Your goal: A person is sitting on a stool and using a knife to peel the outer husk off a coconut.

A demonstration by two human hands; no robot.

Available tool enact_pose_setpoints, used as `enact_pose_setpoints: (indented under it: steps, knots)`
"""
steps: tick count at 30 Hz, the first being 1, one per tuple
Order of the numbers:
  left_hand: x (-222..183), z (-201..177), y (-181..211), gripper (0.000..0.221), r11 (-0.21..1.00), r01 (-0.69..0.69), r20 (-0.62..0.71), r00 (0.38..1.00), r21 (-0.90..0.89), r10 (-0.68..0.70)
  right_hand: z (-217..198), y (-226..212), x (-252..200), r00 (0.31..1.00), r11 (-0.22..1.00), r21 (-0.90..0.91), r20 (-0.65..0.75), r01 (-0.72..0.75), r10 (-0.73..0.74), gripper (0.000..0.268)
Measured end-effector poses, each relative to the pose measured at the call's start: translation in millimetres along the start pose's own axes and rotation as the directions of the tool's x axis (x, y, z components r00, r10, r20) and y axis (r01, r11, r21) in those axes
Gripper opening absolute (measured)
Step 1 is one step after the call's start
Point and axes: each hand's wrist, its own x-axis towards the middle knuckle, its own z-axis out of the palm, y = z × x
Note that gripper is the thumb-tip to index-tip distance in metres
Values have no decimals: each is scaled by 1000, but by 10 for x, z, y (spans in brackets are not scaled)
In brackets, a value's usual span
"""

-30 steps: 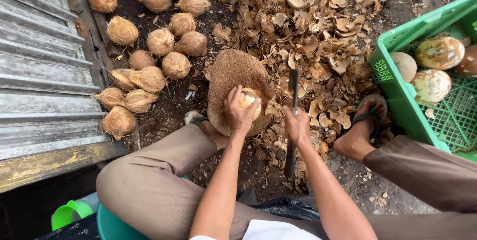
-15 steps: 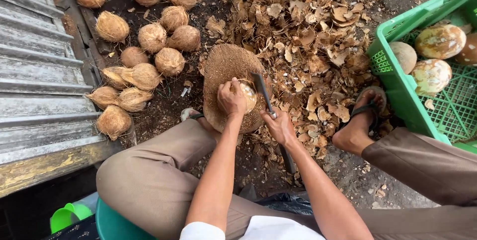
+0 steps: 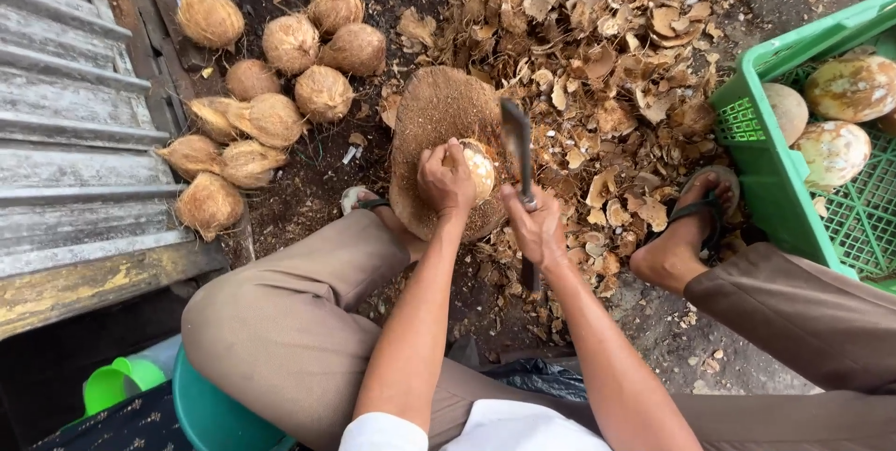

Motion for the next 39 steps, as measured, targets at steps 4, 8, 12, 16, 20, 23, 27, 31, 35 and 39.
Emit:
enact_pose_setpoints:
  steps: [4, 8, 12, 16, 20, 23, 27, 31, 35, 39]
  knots:
    - [5, 13, 23, 35, 1000, -14, -26, 1000, 16, 14, 74, -69, -78, 982, 988, 42, -120, 150, -144, 41]
    - [-56, -117, 140, 29, 999, -29, -23, 999, 29, 30, -5, -317, -227, 1000, 994, -110, 25, 8, -6, 41]
    - [15, 38, 43, 33, 1000, 27, -17, 999, 2, -27, 38, 85, 65, 980, 979, -72, -48, 191, -194, 42]
    - [-44, -20, 55, 32, 1000, -20, -35, 999, 17, 21, 81, 457, 56, 998, 994, -89, -31, -58, 56, 40]
    - [-10, -138, 246, 38, 1000, 8, 5, 1000, 16, -8, -24, 245, 46, 987, 977, -140, 14, -159, 163, 42]
    - [-166, -174, 97, 40, 998, 51, 24, 998, 49, -52, -73, 162, -57, 995, 992, -85, -29, -99, 97, 54]
    - [-25, 36, -8, 33, 999, -32, -54, 998, 34, 34, -15, 62, 14, 999, 980, 198, 12, -35, 34, 36]
    - [-97, -68, 105, 32, 997, -71, -46, 996, 18, 72, -49, 132, -58, 959, 973, 70, 197, -219, 202, 31]
    - [-36, -35, 32, 27, 992, -111, -80, 990, 63, 116, -15, 76, 51, 999, 987, 159, 36, -24, 19, 36]
    - [-74, 16, -10, 23, 980, -177, -144, 972, 88, 188, 110, 312, 16, 998, 955, 291, -1, 63, -66, 31]
